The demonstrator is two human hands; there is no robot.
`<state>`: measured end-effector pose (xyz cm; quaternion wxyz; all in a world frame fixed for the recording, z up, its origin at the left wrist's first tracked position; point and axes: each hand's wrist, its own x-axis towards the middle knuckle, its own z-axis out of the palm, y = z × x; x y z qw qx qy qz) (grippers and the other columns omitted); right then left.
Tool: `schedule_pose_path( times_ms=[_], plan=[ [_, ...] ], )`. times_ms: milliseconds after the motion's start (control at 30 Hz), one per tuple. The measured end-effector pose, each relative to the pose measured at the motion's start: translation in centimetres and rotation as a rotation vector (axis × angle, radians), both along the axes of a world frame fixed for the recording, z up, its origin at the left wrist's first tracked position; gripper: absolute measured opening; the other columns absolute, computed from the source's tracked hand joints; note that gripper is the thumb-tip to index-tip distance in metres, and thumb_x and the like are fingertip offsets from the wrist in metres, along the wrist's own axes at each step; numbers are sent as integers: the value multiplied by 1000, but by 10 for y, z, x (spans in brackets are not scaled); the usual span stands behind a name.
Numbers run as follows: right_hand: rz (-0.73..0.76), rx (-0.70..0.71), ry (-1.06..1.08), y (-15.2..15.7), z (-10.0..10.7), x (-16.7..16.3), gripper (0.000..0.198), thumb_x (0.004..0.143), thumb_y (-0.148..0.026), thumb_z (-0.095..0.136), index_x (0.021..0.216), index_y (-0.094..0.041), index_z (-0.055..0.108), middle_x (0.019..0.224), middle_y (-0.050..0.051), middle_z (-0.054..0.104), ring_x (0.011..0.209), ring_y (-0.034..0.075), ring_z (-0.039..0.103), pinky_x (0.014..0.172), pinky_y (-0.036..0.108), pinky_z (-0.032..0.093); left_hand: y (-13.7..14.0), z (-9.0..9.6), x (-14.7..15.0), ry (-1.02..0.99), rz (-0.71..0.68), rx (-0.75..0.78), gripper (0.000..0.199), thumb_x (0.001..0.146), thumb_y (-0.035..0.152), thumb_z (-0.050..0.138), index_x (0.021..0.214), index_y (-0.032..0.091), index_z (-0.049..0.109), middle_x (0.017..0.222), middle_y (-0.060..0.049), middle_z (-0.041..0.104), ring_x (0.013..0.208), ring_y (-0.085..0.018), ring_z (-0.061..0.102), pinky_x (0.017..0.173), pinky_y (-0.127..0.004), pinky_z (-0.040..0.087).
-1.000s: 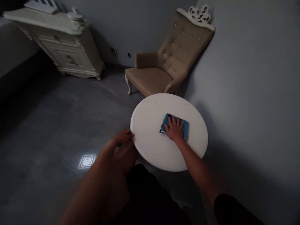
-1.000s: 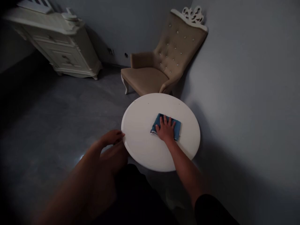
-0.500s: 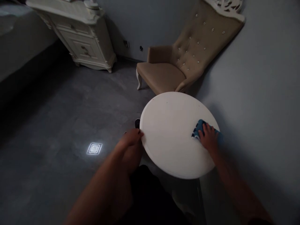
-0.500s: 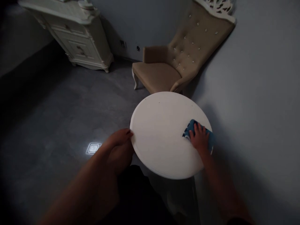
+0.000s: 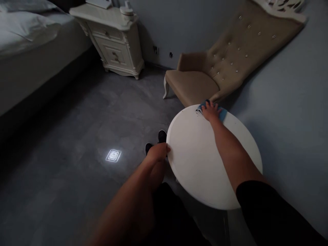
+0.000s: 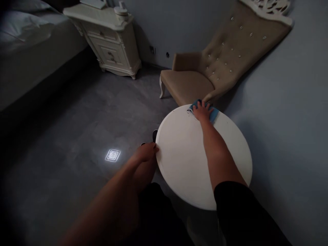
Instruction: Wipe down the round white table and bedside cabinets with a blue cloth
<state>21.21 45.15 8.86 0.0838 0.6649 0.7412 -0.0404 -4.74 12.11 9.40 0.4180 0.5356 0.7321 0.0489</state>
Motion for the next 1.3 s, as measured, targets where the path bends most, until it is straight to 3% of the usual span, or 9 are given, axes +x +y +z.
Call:
schedule_pose_path(
  times_ms=[200,367,467,667,767,867,1033,1200,1300],
  plan=[
    [373,-21,193,-69,-1,-138,62,121,-56,40,163,-23,72,180,13,57,172,49,27,134,93,5,-2,13,1,59,12,-57,30,110,41,63,119,21,83,132,-21,85,121,-38,81,93,-40,56],
    [613,-73,223,-164,8,-167,54,119,-57,52,146,-22,84,166,12,71,172,48,31,139,86,3,-10,24,-34,127,493,245,35,116,36,49,122,20,79,119,-18,86,111,-30,81,88,-35,53],
    [765,-107,262,-229,18,-150,49,116,-54,60,147,-24,82,171,11,67,176,48,26,140,86,4,-17,28,-47,151,682,363,37,117,39,47,121,17,77,115,-18,85,112,-30,79,91,-35,53],
    [879,-175,343,-376,32,-53,59,114,-52,64,169,-31,65,188,4,46,183,44,11,140,88,-3,-30,28,-39,14,683,366,33,112,40,51,110,18,76,100,-15,84,92,-27,80,83,-34,53],
    [837,-187,355,-444,26,19,66,115,-54,61,178,-34,53,193,1,34,183,45,8,138,93,0,-31,26,-33,-74,706,365,31,108,40,53,105,18,74,93,-13,82,80,-24,76,75,-32,54],
    [635,-142,291,-485,16,90,71,113,-53,63,181,-38,49,194,2,31,182,50,13,137,95,7,-29,24,-28,-194,706,346,26,103,40,57,97,19,71,85,-9,77,70,-20,72,68,-30,54],
    [198,7,133,-473,7,192,68,112,-46,57,178,-32,56,190,10,39,178,51,26,136,93,16,-22,22,-14,-230,618,309,24,97,43,61,93,21,70,78,-6,75,68,-21,71,63,-29,53],
    [-144,110,63,-389,10,271,71,117,-49,40,182,-21,46,194,17,31,179,50,24,131,91,30,-12,26,-1,-197,535,277,24,99,43,61,98,21,70,82,-7,78,69,-21,72,64,-29,53],
    [-262,162,45,-323,11,310,78,116,-51,44,183,-12,40,191,28,31,176,48,32,134,77,38,-6,26,2,-206,496,235,25,101,44,61,98,21,70,85,-9,79,68,-21,72,64,-30,54]
  ],
)
